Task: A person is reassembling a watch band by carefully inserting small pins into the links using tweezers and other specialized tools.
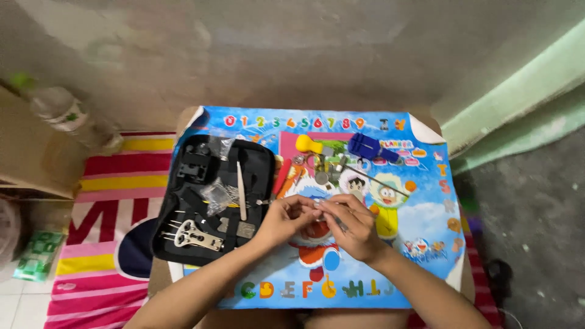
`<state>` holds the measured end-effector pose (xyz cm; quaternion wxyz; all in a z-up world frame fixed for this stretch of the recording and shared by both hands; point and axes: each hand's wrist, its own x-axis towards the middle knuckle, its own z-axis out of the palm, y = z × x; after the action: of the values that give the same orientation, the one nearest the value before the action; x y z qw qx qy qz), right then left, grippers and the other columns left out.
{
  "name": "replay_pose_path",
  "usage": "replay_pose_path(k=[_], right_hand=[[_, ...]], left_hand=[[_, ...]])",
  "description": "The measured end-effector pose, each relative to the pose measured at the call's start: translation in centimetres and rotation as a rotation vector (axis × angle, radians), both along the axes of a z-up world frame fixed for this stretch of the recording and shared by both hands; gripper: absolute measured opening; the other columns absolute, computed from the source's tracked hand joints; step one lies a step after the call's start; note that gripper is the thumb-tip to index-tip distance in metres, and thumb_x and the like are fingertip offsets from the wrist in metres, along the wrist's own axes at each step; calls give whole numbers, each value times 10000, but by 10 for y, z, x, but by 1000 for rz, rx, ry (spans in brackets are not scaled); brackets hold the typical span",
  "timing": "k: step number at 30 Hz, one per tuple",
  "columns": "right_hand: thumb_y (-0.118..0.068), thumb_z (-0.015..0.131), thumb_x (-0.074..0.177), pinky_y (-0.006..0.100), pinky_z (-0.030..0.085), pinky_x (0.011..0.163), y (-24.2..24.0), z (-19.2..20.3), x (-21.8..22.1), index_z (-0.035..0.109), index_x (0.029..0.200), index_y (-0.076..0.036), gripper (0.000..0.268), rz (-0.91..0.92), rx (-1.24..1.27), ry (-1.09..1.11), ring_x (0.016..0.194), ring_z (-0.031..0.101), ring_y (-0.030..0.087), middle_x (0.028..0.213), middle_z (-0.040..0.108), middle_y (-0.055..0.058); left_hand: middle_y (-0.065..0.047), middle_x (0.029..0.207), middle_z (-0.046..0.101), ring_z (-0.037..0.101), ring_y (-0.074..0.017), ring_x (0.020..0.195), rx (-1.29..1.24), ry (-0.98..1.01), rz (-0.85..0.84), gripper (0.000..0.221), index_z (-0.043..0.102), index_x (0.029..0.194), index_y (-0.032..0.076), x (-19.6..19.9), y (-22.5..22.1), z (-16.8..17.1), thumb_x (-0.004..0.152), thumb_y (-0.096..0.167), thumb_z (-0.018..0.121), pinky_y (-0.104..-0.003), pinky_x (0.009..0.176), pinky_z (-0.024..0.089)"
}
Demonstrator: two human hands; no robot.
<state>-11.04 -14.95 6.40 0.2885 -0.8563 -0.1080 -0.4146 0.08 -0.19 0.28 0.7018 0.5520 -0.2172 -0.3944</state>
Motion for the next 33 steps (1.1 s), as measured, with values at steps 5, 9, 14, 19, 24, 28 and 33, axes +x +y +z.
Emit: replay_pose_path(k=[5,9,14,19,24,28,33], right_hand=[[82,765,796,369,633,739,6,8,2,776,1092,-30,317,-16,-45,50,873,742,294,920,800,84],[90,751,792,373,619,777,-8,2,5,781,1054,-53,300,-48,-76,68,910,709,292,919,776,85],[0,791,843,400,581,802,-59,-19,5,774,1013,-69,184,-217,-131,112,930,651,298,890,711,59],[-48,757,885,371,569,772,-94,-21,-3,784,950,-115,97,-228,-3,424,854,681,266,841,721,40],[20,710,859,447,537,771,-96,9,-8,783,946,-19,120,-138,291,821,824,694,351,862,751,186],[-6,762,821,383,536,719,-107,9,-10,808,932,-62,132,-18,320,1006,793,659,269,899,756,142],[-24,814,789,363,559,754,-101,16,-8,812,961,-92,185,1,273,1097,885,664,247,995,747,95]], left_hand=[[-196,769,743,734,-249,557,-7,-22,109,170,722,1057,-78,3,2,11,904,-23,671,-336,459,616],[-216,640,702,692,-276,447,-2,14,185,175,706,1055,-79,5,0,17,943,55,698,-337,403,594],[-267,798,726,725,-307,544,1,96,245,228,665,1091,-108,9,-2,11,1006,97,613,-410,451,635],[-222,775,714,709,-259,539,11,86,284,235,660,1075,-96,12,-3,7,1023,126,601,-372,438,619],[-192,743,695,678,-225,532,11,89,299,223,651,1053,-86,12,-2,13,1021,130,612,-324,436,594],[-193,737,689,667,-217,535,12,42,328,218,638,1061,-91,8,-2,19,1009,121,640,-324,433,580],[-198,750,709,677,-213,537,17,-34,311,172,639,1079,-77,10,-2,10,1000,75,637,-326,448,584]])
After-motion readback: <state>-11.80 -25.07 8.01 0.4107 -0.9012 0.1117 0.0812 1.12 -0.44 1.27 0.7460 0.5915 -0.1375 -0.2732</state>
